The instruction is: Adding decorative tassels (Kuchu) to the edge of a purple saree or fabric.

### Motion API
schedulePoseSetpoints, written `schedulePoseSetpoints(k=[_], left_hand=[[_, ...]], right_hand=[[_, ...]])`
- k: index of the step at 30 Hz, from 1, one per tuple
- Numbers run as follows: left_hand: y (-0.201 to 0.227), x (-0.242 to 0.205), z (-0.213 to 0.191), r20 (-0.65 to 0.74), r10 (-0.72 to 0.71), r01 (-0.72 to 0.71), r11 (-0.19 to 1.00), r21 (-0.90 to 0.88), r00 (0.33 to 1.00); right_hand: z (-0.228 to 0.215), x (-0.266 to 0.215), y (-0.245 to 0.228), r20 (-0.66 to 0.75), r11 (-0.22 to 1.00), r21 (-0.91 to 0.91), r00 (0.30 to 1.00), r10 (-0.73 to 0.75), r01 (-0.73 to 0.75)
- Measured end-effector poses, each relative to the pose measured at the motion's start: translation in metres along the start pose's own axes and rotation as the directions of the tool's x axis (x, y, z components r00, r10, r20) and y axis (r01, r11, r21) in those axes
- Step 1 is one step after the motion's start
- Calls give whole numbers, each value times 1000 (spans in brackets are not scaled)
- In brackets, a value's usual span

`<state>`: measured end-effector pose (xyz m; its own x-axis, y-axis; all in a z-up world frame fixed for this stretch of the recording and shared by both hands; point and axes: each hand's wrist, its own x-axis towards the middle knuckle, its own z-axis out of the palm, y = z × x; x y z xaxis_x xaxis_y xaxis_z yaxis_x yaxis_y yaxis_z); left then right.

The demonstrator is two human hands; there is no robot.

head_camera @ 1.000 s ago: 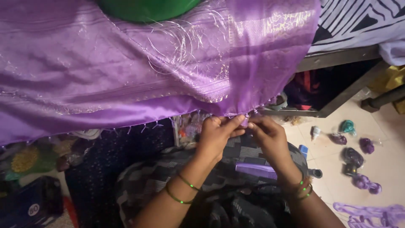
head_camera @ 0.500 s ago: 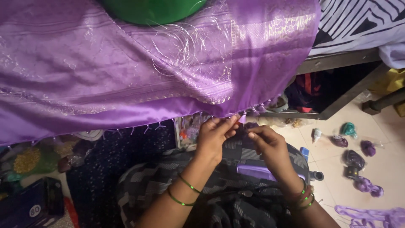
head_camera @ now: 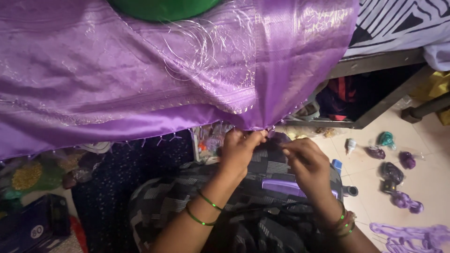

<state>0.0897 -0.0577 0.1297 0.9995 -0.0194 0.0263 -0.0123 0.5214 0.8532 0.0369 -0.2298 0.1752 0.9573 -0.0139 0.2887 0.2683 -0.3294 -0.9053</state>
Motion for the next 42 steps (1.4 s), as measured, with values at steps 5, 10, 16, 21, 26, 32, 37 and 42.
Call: schedulePoseSetpoints(k=[5,10,16,21,26,32,37,42], left_hand=[[13,-16,12,38,4,-9,993,118,999],[21,-25,13,49,19,-29,977,210,999],[19,-28,14,83,44,-59,979,195,996],[21,-31,13,76,62,-76,978,195,995],[23,-32,12,81,73,-87,978,188,994],[27,-34,13,84,89,-104,972,209,993],[28,-34,13,80,74,-90,972,218,994],[32,-35,15,86,73,-90,974,206,994]], right_hand=[[-1,13,-32,2,877,-279,913,-408,392],[-3,25,-24,14,873,-360,938,-348,329],[-7,25,-17,44,886,-341,947,-319,315],[-7,29,-18,36,850,-388,928,-372,356],[-6,29,-21,44,849,-356,914,-403,391],[-6,29,-23,46,828,-391,907,-419,402],[-6,28,-25,48,831,-391,910,-411,396],[-6,28,-26,51,815,-393,894,-444,427]])
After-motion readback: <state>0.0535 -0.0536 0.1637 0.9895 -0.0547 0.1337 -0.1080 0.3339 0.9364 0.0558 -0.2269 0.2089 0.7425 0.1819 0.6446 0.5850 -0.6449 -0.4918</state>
